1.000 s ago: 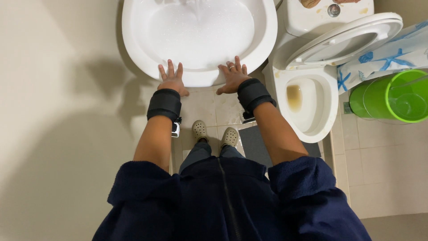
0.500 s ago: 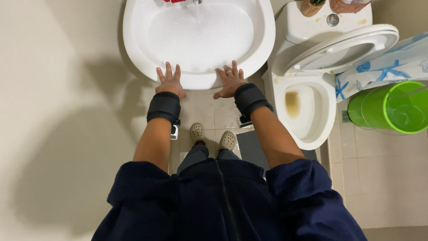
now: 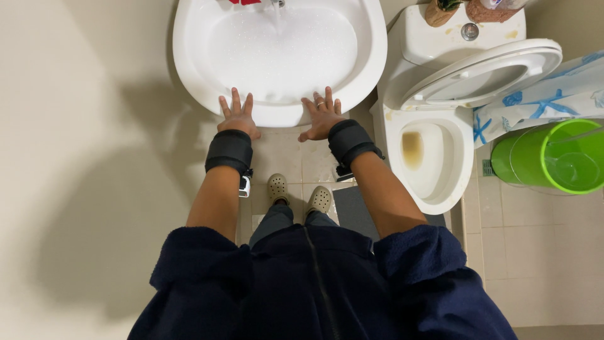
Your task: Mix detergent in a bathroom sink and transfer soapy foam using a pitcher.
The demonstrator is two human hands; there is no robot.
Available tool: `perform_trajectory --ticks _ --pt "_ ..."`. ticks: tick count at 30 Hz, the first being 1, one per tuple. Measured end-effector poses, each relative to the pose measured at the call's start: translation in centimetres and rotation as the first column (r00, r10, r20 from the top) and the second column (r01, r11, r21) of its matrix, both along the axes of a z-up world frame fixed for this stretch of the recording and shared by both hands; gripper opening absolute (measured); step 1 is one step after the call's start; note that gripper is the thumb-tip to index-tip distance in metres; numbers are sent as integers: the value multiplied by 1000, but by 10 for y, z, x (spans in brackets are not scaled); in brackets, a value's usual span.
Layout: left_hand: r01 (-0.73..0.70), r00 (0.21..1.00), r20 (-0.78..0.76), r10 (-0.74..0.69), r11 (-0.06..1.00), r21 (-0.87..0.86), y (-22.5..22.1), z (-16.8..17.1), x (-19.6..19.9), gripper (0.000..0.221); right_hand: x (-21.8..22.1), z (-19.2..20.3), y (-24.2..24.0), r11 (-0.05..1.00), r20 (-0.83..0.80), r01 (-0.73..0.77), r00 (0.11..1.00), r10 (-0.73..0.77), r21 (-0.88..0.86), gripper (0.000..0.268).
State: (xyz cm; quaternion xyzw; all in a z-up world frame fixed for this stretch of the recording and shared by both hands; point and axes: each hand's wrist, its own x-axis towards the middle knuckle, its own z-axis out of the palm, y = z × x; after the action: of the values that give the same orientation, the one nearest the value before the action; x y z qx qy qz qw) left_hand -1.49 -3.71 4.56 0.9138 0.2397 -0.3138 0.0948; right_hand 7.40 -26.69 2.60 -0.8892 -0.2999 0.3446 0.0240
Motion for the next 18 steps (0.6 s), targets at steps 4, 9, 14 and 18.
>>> perform_trajectory --ticks 4,9,14,18 --pt "-3 1000 1 3 1000 -4 1 -5 0 119 -1 1 0 1000 1 -5 1000 5 3 130" --pt "10 1000 17 -10 1000 -5 3 -7 -1 117 -1 1 1 1000 9 -10 1000 11 -12 130" --pt "25 999 31 -25 1000 -14 8 -17 0 116 1 -2 0 1000 9 -13 1000 13 -6 128" --pt "34 999 32 -33 999 -33 10 -18 2 116 -1 1 1 1000 15 -1 1000 1 -15 127"
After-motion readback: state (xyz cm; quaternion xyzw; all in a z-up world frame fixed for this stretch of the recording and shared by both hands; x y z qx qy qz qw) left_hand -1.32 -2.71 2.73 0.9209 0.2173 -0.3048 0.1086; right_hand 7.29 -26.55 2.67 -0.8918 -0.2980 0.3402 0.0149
